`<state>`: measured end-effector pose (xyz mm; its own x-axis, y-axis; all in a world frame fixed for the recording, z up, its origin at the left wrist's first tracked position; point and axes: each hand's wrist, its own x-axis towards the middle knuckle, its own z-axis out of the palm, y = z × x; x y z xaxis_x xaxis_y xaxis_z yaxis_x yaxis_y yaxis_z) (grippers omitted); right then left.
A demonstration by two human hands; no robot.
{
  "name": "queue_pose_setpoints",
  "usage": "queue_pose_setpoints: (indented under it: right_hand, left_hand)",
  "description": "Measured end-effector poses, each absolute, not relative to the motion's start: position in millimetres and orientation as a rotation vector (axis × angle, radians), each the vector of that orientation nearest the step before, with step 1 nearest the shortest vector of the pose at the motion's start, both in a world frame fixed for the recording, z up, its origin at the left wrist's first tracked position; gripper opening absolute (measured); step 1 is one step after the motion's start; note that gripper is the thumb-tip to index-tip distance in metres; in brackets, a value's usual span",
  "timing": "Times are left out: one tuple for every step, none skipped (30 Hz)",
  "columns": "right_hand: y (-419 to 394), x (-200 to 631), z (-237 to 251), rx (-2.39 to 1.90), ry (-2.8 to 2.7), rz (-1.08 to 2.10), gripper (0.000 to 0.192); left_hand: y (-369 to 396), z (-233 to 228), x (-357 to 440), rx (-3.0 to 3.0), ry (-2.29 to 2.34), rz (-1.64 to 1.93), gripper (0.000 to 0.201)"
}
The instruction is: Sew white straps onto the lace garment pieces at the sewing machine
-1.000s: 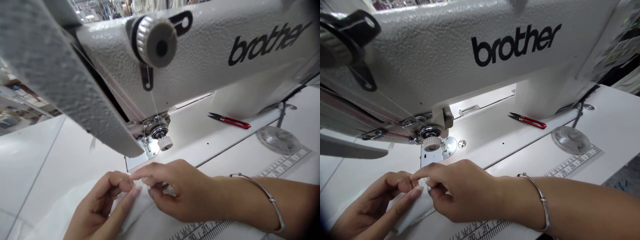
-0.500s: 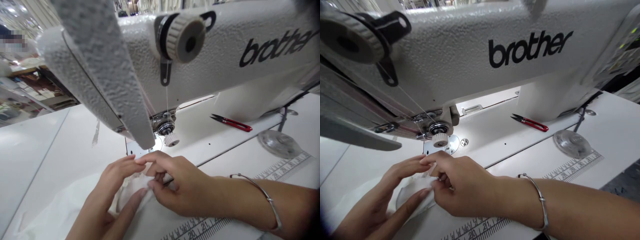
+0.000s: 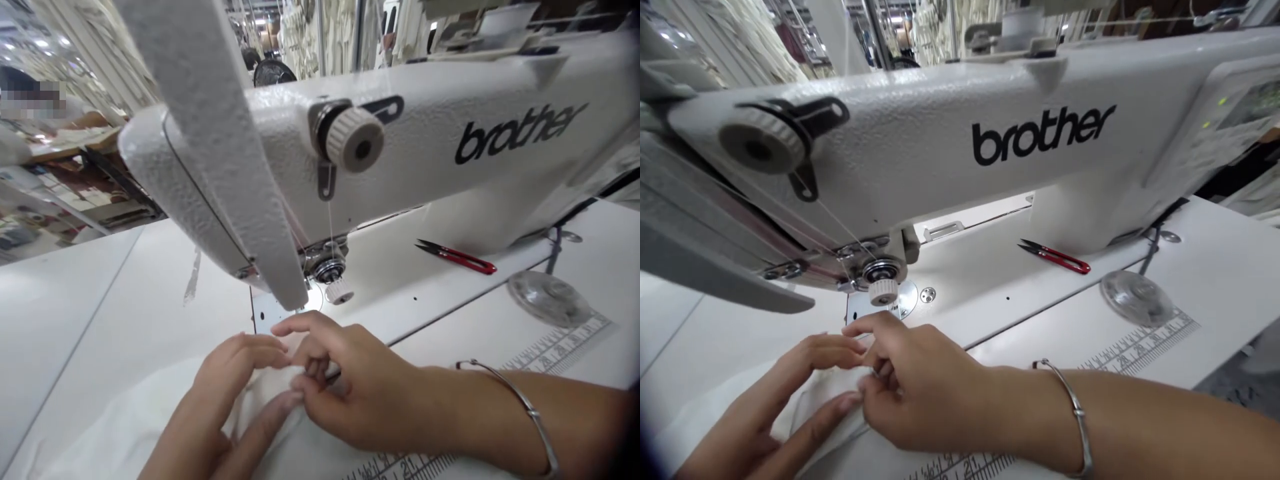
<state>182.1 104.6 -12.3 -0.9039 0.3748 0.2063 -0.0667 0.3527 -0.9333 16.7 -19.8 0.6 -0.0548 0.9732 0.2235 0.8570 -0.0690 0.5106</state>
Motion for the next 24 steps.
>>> queue_pose_setpoints:
  right_hand:
    - [105.4, 182.5, -12.2, -0.262, -2.233, 1.58, 0.052]
    - [105.9, 182.8, -12.2, -0.251, -2.224, 1.596, 0.052]
    - [106.0, 183.1, -12.1, -0.243, -2.218, 1.621, 0.053]
    - [105.8, 183.4, -11.9, -0.248, -2.216, 1.653, 0.054]
    - [105.2, 183.7, -11.6, -0.26, -2.22, 1.684, 0.057]
    - [104.4, 183.9, -11.2, -0.28, -2.231, 1.708, 0.06]
    - [103.6, 184.1, -10.7, -0.305, -2.248, 1.721, 0.062]
    - [103.2, 184.2, -10.1, -0.329, -2.266, 1.722, 0.061]
    - [103.3, 184.4, -9.5, -0.355, -2.284, 1.709, 0.058]
    - [104.1, 184.7, -8.9, -0.39, -2.3, 1.683, 0.052]
    - [105.6, 185.2, -8.2, -0.438, -2.323, 1.65, 0.047]
    - [107.8, 185.8, -7.5, -0.498, -2.347, 1.616, 0.042]
    - [110.3, 186.5, -6.8, -0.556, -2.373, 1.586, 0.04]
    - [113.0, 187.5, -6.2, -0.612, -2.399, 1.55, 0.041]
    - [115.5, 188.5, -5.8, -0.648, -2.433, 1.504, 0.043]
    - [117.5, 189.7, -5.9, -0.659, -2.49, 1.434, 0.045]
    - [118.9, 190.8, -6.7, -0.642, -2.572, 1.326, 0.045]
    - [119.6, 191.8, -8.4, -0.593, -2.673, 1.178, 0.041]
    - [119.8, 192.6, -11.2, -0.517, -2.776, 1.002, 0.034]
    - [119.6, 193.1, -14.9, -0.432, -2.867, 0.825, 0.027]
    - [119.2, 193.2, -19.4, -0.349, -2.93, 0.669, 0.021]
    - [118.7, 192.8, -24.1, -0.286, -2.95, 0.545, 0.017]
    - [118.3, 191.8, -28.8, -0.244, -2.923, 0.451, 0.015]
    - [118.0, 190.4, -32.9, -0.206, -2.859, 0.375, 0.014]
  left_hand:
    - [-19.7, 0.4, 17.5, 1.938, 1.996, 0.801, 0.016]
    - [-19.6, 0.0, 18.4, 1.876, 2.009, 0.802, 0.014]
    - [-19.8, -0.3, 19.2, 1.821, 2.03, 0.802, 0.012]
    - [-20.3, -0.5, 20.0, 1.795, 2.049, 0.804, 0.012]
    - [-20.9, -0.5, 20.7, 1.794, 2.072, 0.814, 0.013]
    - [-21.5, 0.0, 21.4, 1.801, 2.104, 0.826, 0.013]
    - [-21.7, 0.9, 22.1, 1.809, 2.143, 0.853, 0.014]
    - [-21.0, 2.4, 22.9, 1.811, 2.181, 0.883, 0.015]
    - [-19.1, 4.2, 23.7, 1.809, 2.205, 0.91, 0.016]
    - [-15.7, 6.1, 24.5, 1.789, 2.22, 0.919, 0.018]
    - [-10.9, 7.8, 25.2, 1.759, 2.227, 0.91, 0.02]
    - [-4.9, 8.9, 25.7, 1.739, 2.214, 0.886, 0.022]
    - [2.1, 9.1, 25.7, 1.727, 2.196, 0.839, 0.024]
    - [9.3, 8.1, 25.1, 1.716, 2.191, 0.768, 0.026]
    - [16.3, 6.1, 23.9, 1.71, 2.203, 0.697, 0.027]
    - [22.5, 3.1, 22.3, 1.703, 2.234, 0.637, 0.029]
    - [27.5, -0.5, 20.2, 1.701, 2.269, 0.593, 0.03]
    - [31.1, -4.5, 17.9, 1.698, 2.305, 0.57, 0.03]
    - [33.2, -8.3, 15.8, 1.69, 2.334, 0.57, 0.029]
    - [33.9, -11.6, 14.0, 1.698, 2.357, 0.606, 0.028]
    - [33.4, -14.1, 12.7, 1.74, 2.383, 0.656, 0.026]
    - [31.9, -15.4, 12.1, 1.831, 2.414, 0.693, 0.023]
    - [29.7, -15.6, 12.4, 1.963, 2.446, 0.705, 0.019]
    - [26.9, -14.9, 13.4, 2.124, 2.463, 0.675, 0.015]
